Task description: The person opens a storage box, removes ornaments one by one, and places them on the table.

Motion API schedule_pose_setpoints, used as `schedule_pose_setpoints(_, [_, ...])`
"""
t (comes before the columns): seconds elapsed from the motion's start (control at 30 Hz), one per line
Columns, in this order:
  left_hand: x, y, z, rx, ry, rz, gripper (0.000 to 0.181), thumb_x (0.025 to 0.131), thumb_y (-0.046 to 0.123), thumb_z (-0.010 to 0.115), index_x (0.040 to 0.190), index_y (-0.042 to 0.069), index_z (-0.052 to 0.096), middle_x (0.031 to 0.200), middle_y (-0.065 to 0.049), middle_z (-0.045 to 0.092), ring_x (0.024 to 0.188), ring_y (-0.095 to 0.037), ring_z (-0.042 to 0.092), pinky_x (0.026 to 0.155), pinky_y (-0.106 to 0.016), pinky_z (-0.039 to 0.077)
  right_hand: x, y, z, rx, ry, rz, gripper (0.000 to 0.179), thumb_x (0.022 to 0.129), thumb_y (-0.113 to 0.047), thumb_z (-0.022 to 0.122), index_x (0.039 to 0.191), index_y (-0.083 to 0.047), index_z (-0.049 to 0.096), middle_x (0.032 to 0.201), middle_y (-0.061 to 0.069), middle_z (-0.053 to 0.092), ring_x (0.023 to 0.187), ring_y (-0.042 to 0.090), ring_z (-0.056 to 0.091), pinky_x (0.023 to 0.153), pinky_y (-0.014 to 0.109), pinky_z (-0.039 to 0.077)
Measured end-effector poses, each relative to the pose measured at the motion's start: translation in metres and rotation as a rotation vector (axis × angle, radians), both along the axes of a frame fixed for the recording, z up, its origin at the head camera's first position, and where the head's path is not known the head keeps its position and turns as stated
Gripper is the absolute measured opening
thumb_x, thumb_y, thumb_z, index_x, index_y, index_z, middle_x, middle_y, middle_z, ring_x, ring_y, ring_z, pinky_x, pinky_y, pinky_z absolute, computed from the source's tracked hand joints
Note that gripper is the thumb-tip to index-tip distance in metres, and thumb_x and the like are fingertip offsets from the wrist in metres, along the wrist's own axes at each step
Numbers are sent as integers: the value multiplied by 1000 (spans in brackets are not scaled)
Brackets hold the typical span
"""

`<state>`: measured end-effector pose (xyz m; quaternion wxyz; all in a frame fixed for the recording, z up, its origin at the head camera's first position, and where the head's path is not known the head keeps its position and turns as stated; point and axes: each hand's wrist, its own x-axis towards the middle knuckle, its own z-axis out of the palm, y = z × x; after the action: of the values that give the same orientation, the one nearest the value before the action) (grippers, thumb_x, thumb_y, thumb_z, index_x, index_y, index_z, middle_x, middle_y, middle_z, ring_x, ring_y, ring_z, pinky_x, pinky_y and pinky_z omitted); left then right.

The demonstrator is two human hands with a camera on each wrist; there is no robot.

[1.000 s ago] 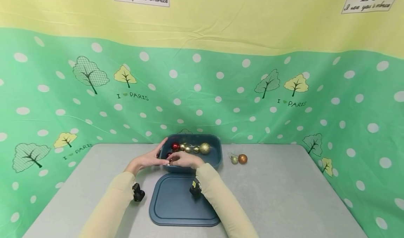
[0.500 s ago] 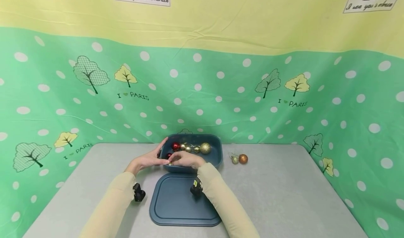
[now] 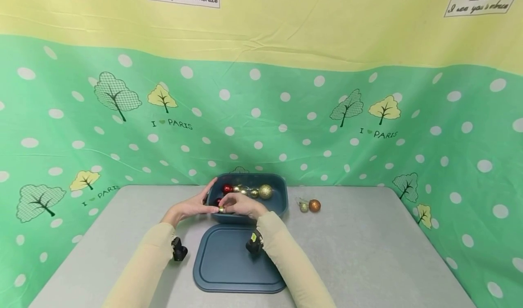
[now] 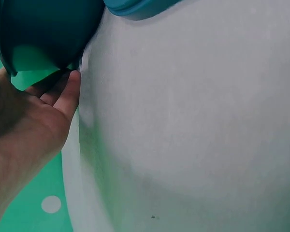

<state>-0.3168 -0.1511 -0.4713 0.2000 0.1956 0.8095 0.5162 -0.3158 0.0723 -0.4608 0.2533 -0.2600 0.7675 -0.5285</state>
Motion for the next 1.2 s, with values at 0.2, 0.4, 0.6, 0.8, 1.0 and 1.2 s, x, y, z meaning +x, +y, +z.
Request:
schedule_pose_setpoints(0.2, [2,0,2,22,-23,-6,114,83,31,76,155,25,-12,157,-23,-10,142,-45,2,110,-61,11,2,5,2,-75,-20,-62,25,94,-1,59,118,3,60,106,12,63,90,18,62,76,35,53])
schedule_pose_setpoints(0.4, [3,3,2,17,-29,1,113,83,32,76,155,27,-11,158,-22,-8,142,-44,0,110,-63,9,4,13,5,-94,9,-63,25,94,-2,59,118,4,59,109,13,62,92,19,61,76,36,53])
schedule_pose_setpoints(0.6, [2,2,1,1,-23,12,113,83,29,76,155,26,-11,158,-23,-9,142,-45,0,110,-62,9,8,23,12,-72,58,-35,25,94,-4,60,118,3,59,108,9,62,93,17,61,78,35,53])
schedule_pose_setpoints(0.8, [1,-1,-1,-5,-17,22,110,85,22,74,155,26,-11,158,-23,-8,142,-46,0,109,-64,9,11,38,21,-68,105,-39,27,94,-4,59,121,4,58,110,11,63,95,20,61,81,43,53])
schedule_pose_setpoints(1.0, [2,-1,1,-15,-9,25,110,85,24,74,155,25,-11,158,-23,-10,141,-47,-1,108,-65,8,13,50,26,-60,141,-56,27,94,-5,59,120,2,59,110,10,62,95,20,61,82,46,52])
schedule_pose_setpoints(1.2, [3,0,2,-20,6,14,111,85,26,75,155,23,-11,157,-24,-11,141,-48,-4,108,-66,7,14,61,29,-76,182,-84,29,94,-4,59,121,5,57,108,11,63,92,18,61,80,48,51])
